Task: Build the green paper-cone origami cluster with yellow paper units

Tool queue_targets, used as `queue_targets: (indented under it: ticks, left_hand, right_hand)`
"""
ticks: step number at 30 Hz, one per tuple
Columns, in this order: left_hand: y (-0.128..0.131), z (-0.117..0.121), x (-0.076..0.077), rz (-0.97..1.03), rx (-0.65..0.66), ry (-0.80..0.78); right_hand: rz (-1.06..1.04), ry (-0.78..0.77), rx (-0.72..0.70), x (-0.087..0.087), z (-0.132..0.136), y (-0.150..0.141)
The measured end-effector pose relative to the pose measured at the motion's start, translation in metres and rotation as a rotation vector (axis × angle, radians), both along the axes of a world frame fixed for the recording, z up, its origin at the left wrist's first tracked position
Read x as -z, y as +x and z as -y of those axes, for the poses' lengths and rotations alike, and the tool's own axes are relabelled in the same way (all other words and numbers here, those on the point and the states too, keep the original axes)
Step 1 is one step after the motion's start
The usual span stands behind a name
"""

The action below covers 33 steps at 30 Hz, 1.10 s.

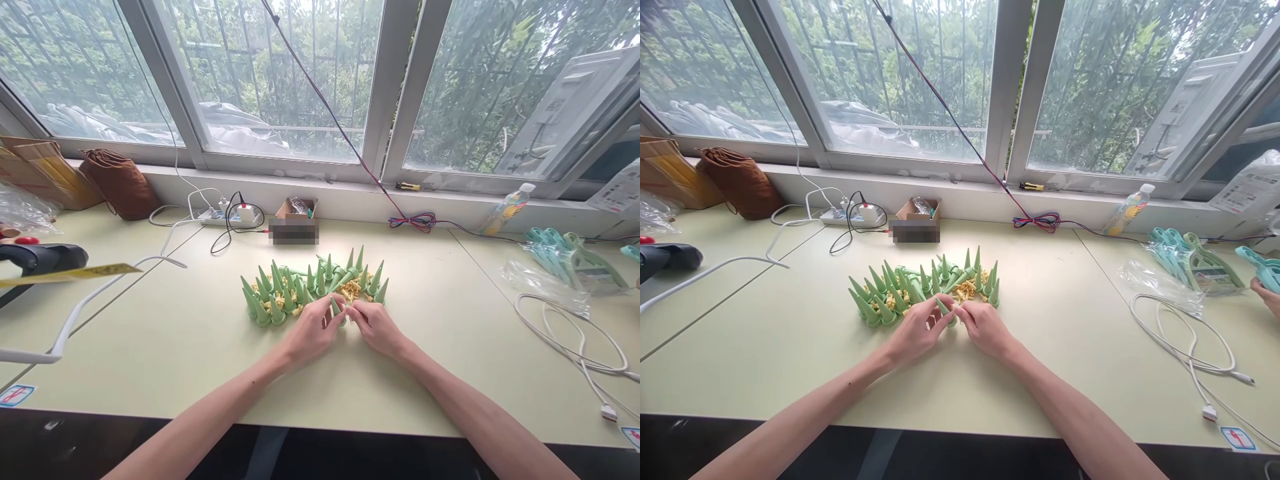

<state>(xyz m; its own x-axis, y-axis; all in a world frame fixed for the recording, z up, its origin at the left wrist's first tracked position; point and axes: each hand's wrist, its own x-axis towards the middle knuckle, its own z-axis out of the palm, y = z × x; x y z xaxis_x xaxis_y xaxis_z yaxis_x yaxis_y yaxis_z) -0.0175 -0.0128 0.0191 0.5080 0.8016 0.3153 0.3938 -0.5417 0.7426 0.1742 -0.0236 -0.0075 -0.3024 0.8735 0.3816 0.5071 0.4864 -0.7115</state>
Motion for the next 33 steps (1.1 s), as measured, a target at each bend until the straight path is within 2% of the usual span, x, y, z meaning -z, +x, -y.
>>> queue_targets:
  ticks: [8, 15, 23, 27, 33]
  left_hand:
    - [-0.0001, -0.0011, -0.0033, -0.015, 0.004, -0.053]
    - [-0.0006, -0.0015, 0.0011, 0.005, 0.014, 0.000]
    - [0.0006, 0.0002, -0.0012, 0.012, 0.021, 0.041]
    - [0.0009, -0.0001, -0.0032, 0.056, -0.006, -0.017]
    - [0.0001, -0.0013, -0.0088, 0.102, -0.007, -0.198]
  right_hand:
    - [-0.079, -0.006, 0.033, -0.0018, 0.0000, 0.0000]
    - [-0.067, -0.013, 0.035, -0.0025, 0.0003, 0.0003]
    - [-0.068, -0.018, 0.035, -0.0052, 0.0018, 0.0004]
    - [-0.081, -0.006, 0.049, -0.0056, 0.0022, -0.0006]
    - [-0.091, 0.008, 0.051, -0.0052, 0.0020, -0.0008]
